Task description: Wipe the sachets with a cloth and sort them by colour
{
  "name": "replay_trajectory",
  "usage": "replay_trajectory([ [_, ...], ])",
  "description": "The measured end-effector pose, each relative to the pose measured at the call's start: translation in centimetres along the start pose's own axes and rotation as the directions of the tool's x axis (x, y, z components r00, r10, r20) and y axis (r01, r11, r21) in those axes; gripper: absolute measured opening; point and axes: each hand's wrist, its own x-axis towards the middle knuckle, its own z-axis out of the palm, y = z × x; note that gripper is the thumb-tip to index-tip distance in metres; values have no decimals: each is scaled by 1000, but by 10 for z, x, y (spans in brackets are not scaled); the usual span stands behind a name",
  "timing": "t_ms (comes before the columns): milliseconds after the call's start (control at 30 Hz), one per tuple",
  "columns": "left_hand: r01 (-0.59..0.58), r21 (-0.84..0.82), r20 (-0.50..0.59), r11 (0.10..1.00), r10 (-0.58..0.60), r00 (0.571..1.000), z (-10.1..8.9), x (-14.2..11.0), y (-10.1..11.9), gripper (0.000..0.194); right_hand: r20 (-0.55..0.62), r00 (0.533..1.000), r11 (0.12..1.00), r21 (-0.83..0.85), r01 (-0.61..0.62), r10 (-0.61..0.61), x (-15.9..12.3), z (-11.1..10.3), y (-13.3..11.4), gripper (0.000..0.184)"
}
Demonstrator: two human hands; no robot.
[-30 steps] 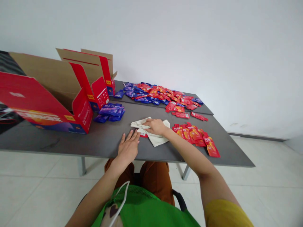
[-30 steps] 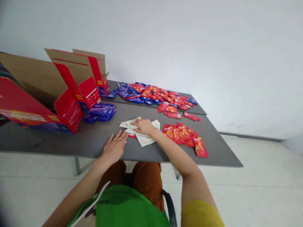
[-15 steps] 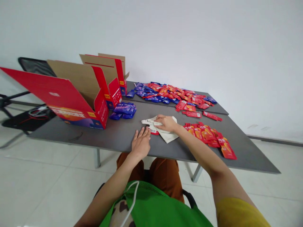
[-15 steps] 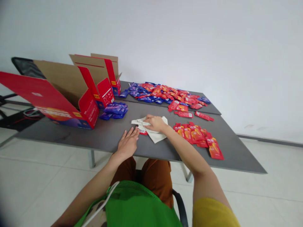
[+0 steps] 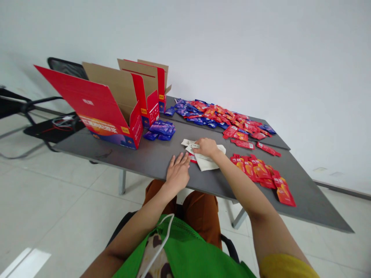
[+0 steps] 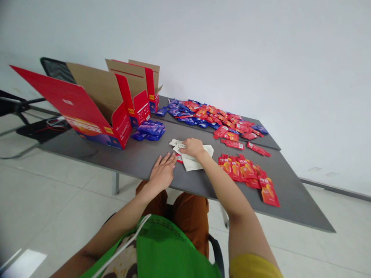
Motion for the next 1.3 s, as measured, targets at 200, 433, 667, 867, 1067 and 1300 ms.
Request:
replay_trajectory([
  [200,33,-26,-2,999,-33,999,-3,0,5,53,-62,960,962,-12,-274,273,26,4,-8,46],
  [433,27,-28,5,999,-27,1000,-3,0,4,53,-174,931,945,1,-326,321,-7,21,-18,49],
  [667,-5,21,124,1000,2,992,-13,4,4,59,-113,987,994,19,-110,111,-49,19,-46,48],
  [867,-3,19,89,1000,1,996,-11,3,5,53,8,990,987,86,136,-138,-63,7,-18,37],
  [1067,-7,20,81,1000,5,997,-11,4,4,53,67,936,938,38,344,-346,-71,0,-6,32],
  [1300,-33,34,82,999,30,996,-12,3,3,53,3,938,936,65,347,-348,-61,12,9,34],
])
